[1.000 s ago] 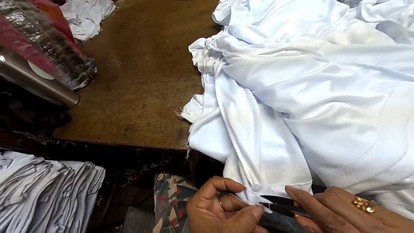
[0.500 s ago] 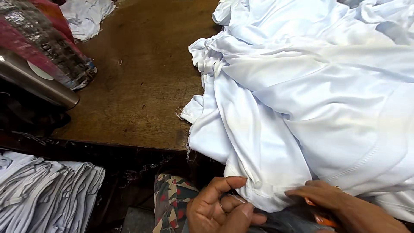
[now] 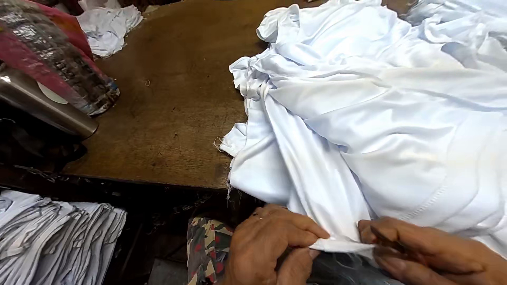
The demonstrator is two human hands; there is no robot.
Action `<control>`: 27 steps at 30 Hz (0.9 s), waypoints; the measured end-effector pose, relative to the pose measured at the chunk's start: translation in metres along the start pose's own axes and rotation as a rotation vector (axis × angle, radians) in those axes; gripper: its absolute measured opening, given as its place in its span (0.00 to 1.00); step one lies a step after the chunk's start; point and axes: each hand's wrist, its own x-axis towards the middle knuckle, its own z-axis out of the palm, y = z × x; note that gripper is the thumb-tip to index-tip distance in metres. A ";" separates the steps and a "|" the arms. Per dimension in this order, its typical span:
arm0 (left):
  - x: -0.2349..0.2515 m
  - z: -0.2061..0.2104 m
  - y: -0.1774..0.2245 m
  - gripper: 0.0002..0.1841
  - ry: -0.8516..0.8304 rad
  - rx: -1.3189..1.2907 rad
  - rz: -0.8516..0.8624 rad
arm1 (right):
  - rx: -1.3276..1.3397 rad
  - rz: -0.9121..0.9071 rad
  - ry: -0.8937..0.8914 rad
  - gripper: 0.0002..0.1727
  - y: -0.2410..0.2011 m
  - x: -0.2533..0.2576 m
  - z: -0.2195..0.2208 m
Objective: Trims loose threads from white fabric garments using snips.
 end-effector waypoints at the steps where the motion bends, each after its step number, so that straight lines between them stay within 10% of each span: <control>1: 0.002 0.000 0.000 0.03 -0.008 -0.050 -0.031 | -0.002 0.043 0.053 0.07 -0.003 0.000 -0.001; 7: 0.010 -0.002 0.007 0.19 -0.047 -0.145 -0.310 | -0.387 -0.047 0.141 0.28 -0.010 0.005 0.013; 13: 0.019 -0.008 0.011 0.27 -0.171 -0.282 -0.440 | -0.340 -0.135 0.246 0.07 0.006 0.028 0.018; 19: 0.019 -0.008 0.018 0.26 -0.047 -0.345 -0.599 | -0.832 -0.050 0.220 0.25 -0.022 0.010 0.006; 27: 0.021 0.001 0.027 0.28 0.024 -0.367 -0.627 | -1.017 -0.125 0.152 0.23 -0.026 -0.025 0.026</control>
